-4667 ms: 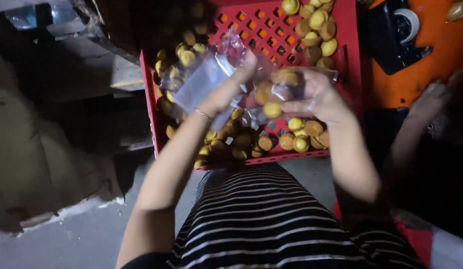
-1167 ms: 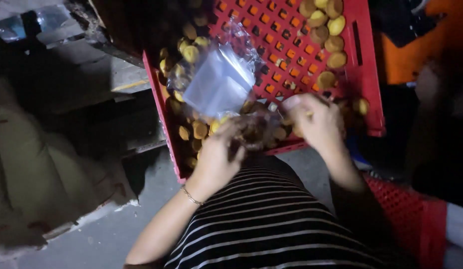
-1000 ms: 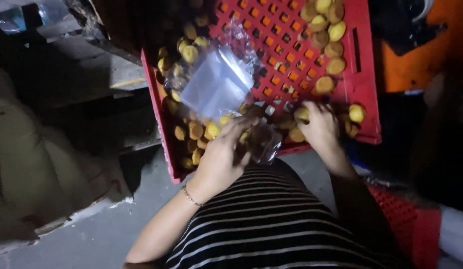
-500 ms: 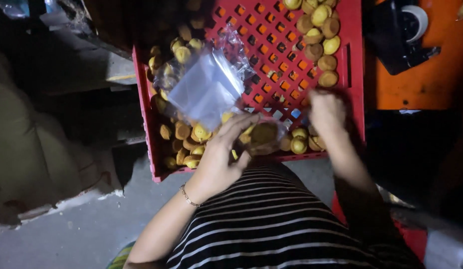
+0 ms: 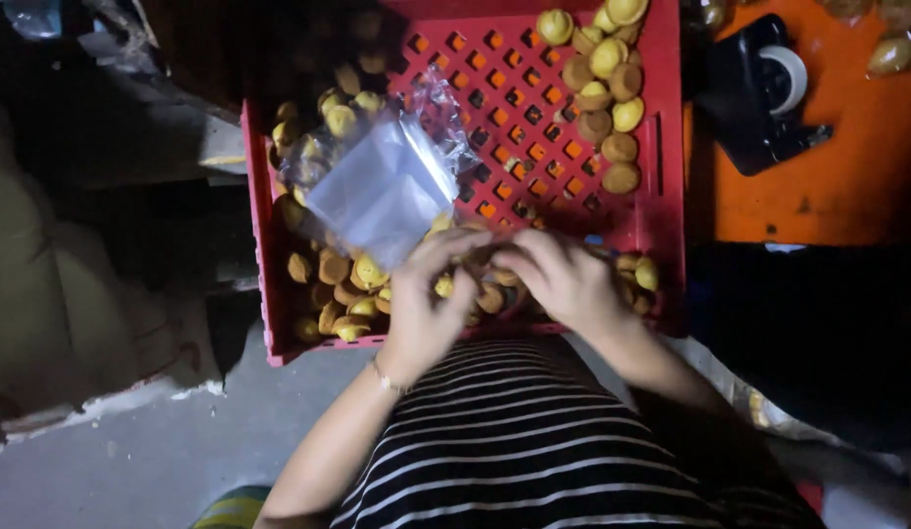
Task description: Packing small round breads from a red plastic tray into a clear plastic bag.
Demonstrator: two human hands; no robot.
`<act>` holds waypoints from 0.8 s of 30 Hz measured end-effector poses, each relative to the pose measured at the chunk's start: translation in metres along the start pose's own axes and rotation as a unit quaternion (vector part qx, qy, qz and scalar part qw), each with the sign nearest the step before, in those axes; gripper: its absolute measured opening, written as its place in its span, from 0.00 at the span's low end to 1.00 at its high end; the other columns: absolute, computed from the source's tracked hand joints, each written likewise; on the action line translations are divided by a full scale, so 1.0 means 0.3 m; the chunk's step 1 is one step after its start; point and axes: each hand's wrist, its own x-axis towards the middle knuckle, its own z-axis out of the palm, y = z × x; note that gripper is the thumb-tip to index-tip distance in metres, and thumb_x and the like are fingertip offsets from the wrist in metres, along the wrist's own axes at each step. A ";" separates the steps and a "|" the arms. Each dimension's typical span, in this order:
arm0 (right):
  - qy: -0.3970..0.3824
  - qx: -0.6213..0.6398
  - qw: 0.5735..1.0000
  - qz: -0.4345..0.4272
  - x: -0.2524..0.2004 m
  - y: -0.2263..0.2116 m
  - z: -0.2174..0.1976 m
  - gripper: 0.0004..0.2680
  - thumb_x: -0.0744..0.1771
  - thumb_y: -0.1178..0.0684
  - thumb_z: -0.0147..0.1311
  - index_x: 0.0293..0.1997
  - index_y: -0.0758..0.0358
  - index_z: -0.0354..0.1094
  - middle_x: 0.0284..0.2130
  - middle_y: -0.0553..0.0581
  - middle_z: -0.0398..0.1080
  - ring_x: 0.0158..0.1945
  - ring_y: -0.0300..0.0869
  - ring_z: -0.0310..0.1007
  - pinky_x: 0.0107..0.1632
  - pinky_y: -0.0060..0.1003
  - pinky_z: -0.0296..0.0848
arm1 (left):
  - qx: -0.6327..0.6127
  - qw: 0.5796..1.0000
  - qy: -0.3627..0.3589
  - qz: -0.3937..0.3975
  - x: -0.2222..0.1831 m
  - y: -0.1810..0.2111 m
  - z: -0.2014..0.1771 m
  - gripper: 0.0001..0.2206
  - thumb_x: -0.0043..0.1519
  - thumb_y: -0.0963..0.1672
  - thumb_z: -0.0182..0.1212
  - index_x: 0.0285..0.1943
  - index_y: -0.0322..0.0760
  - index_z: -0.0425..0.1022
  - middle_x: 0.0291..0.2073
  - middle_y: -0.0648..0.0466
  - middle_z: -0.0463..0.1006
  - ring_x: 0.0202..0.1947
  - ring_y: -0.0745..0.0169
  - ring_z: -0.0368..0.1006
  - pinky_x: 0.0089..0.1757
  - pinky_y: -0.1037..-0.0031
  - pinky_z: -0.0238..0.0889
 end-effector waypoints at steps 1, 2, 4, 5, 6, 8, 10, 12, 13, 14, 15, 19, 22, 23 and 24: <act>-0.002 0.003 1.000 -0.004 -0.003 0.035 -0.005 0.09 0.66 0.42 0.66 0.45 0.48 0.76 0.24 0.45 0.72 0.29 0.40 0.78 0.34 0.31 0.77 | 0.002 1.000 0.005 -0.001 0.014 -0.001 0.019 0.19 0.56 0.34 0.52 0.53 0.36 0.81 0.44 0.45 0.82 0.49 0.40 0.79 0.51 0.57 0.71; -0.031 -0.008 0.998 -0.054 -0.014 0.067 -0.013 0.12 0.64 0.43 0.64 0.49 0.51 0.75 0.23 0.50 0.71 0.28 0.43 0.78 0.33 0.37 0.77 | 0.001 1.000 -0.002 0.009 0.025 -0.003 0.040 0.15 0.57 0.36 0.54 0.45 0.42 0.83 0.36 0.49 0.82 0.40 0.43 0.79 0.46 0.60 0.71; -0.059 -0.015 0.992 -0.110 0.009 0.122 -0.096 0.15 0.63 0.45 0.63 0.53 0.54 0.75 0.21 0.55 0.70 0.28 0.47 0.78 0.32 0.43 0.78 | 0.004 1.000 -0.003 0.019 0.024 -0.001 0.078 0.13 0.58 0.37 0.55 0.38 0.48 0.85 0.28 0.53 0.81 0.31 0.46 0.78 0.41 0.64 0.71; -0.097 0.106 0.990 0.008 0.044 0.145 -0.170 0.15 0.64 0.48 0.57 0.54 0.62 0.72 0.27 0.62 0.70 0.31 0.54 0.77 0.35 0.48 0.78 | 0.000 0.995 -0.057 0.079 0.015 0.005 0.095 0.16 0.59 0.36 0.52 0.53 0.41 0.78 0.45 0.45 0.77 0.48 0.39 0.74 0.51 0.55 0.68; -0.137 0.224 0.957 0.123 0.087 0.172 -0.243 0.16 0.65 0.50 0.50 0.55 0.70 0.69 0.32 0.69 0.70 0.34 0.61 0.77 0.38 0.53 0.78 | -0.002 0.985 -0.106 0.137 0.008 0.011 0.112 0.23 0.61 0.35 0.49 0.67 0.34 0.70 0.63 0.37 0.73 0.64 0.31 0.69 0.62 0.46 0.64; -0.196 0.385 0.855 0.287 0.182 0.216 -0.378 0.17 0.67 0.54 0.40 0.56 0.81 0.65 0.41 0.80 0.70 0.39 0.71 0.76 0.43 0.61 0.78 | 0.049 0.984 -0.123 0.118 -0.012 -0.043 0.016 0.18 0.62 0.36 0.51 0.62 0.33 0.73 0.59 0.40 0.76 0.61 0.38 0.72 0.61 0.52 0.66; -0.242 0.514 0.697 0.438 0.158 0.471 -0.424 0.20 0.69 0.57 0.30 0.57 0.93 0.60 0.50 0.91 0.70 0.44 0.81 0.76 0.48 0.69 0.78 | 0.097 0.979 -0.145 0.101 -0.043 -0.152 -0.092 0.13 0.64 0.36 0.53 0.56 0.32 0.75 0.55 0.44 0.79 0.58 0.46 0.76 0.60 0.59 0.69; -0.003 0.057 0.969 0.240 -0.077 0.876 -0.437 0.09 0.82 0.56 0.48 0.70 0.70 0.65 0.62 0.69 0.69 0.62 0.58 0.70 0.61 0.52 0.68 | 0.293 0.952 -0.073 0.039 -0.090 -0.314 -0.218 0.24 0.48 0.27 0.49 0.52 0.26 0.77 0.48 0.39 0.81 0.50 0.40 0.77 0.57 0.57 0.70; -0.003 0.059 0.970 0.237 -0.153 1.076 -0.344 0.09 0.82 0.56 0.48 0.70 0.70 0.65 0.62 0.69 0.69 0.62 0.58 0.70 0.61 0.52 0.68 | 0.295 0.952 -0.071 0.038 -0.048 -0.357 -0.223 0.24 0.48 0.27 0.49 0.52 0.26 0.77 0.48 0.39 0.81 0.50 0.40 0.77 0.57 0.57 0.70; -0.020 -0.005 0.976 0.215 -0.197 1.262 -0.281 0.05 0.81 0.56 0.56 0.63 0.66 0.74 0.53 0.63 0.74 0.53 0.53 0.74 0.53 0.48 0.70 | 0.314 0.942 -0.097 0.070 -0.023 -0.399 -0.231 0.16 0.58 0.36 0.53 0.54 0.28 0.78 0.52 0.39 0.80 0.54 0.39 0.75 0.58 0.57 0.67; -0.037 -0.068 0.979 0.191 -0.177 1.441 -0.229 0.03 0.80 0.57 0.64 0.55 0.62 0.83 0.43 0.58 0.80 0.44 0.49 0.78 0.46 0.44 0.72 | 0.332 0.930 -0.123 0.102 0.002 -0.441 -0.240 0.14 0.67 0.45 0.57 0.56 0.31 0.79 0.55 0.40 0.79 0.59 0.39 0.73 0.59 0.56 0.63; -0.087 -0.276 0.939 0.189 -0.107 1.297 -0.021 0.06 0.73 0.52 0.61 0.50 0.55 0.84 0.33 0.61 0.80 0.32 0.57 0.79 0.36 0.48 0.77 | 0.485 0.829 -0.279 -0.011 0.145 -0.610 -0.229 0.08 0.62 0.38 0.58 0.37 0.23 0.83 0.42 0.41 0.83 0.64 0.41 0.67 0.56 0.51 0.71; 0.046 -0.276 0.955 0.101 0.212 0.692 0.051 0.18 0.62 0.62 0.72 0.58 0.67 0.78 0.47 0.67 0.73 0.49 0.59 0.70 0.50 0.50 0.67 | 0.459 0.872 0.032 0.167 0.315 -0.523 -0.309 0.11 0.60 0.36 0.56 0.48 0.36 0.80 0.49 0.44 0.80 0.41 0.47 0.73 0.43 0.58 0.67; 0.019 -0.088 0.995 0.043 0.283 0.495 0.099 0.12 0.63 0.68 0.65 0.49 0.65 0.80 0.42 0.62 0.77 0.47 0.52 0.74 0.51 0.46 0.70 | 0.438 0.885 0.038 0.152 0.361 -0.528 -0.320 0.13 0.58 0.37 0.56 0.51 0.38 0.79 0.47 0.47 0.79 0.43 0.44 0.72 0.41 0.57 0.66; -0.001 0.100 0.995 -0.017 0.363 0.286 0.132 0.12 0.64 0.75 0.58 0.41 0.63 0.83 0.37 0.57 0.81 0.45 0.46 0.79 0.52 0.41 0.74 | 0.417 0.897 0.044 0.142 0.422 -0.533 -0.329 0.16 0.57 0.39 0.57 0.54 0.40 0.78 0.44 0.50 0.79 0.45 0.41 0.70 0.38 0.55 0.65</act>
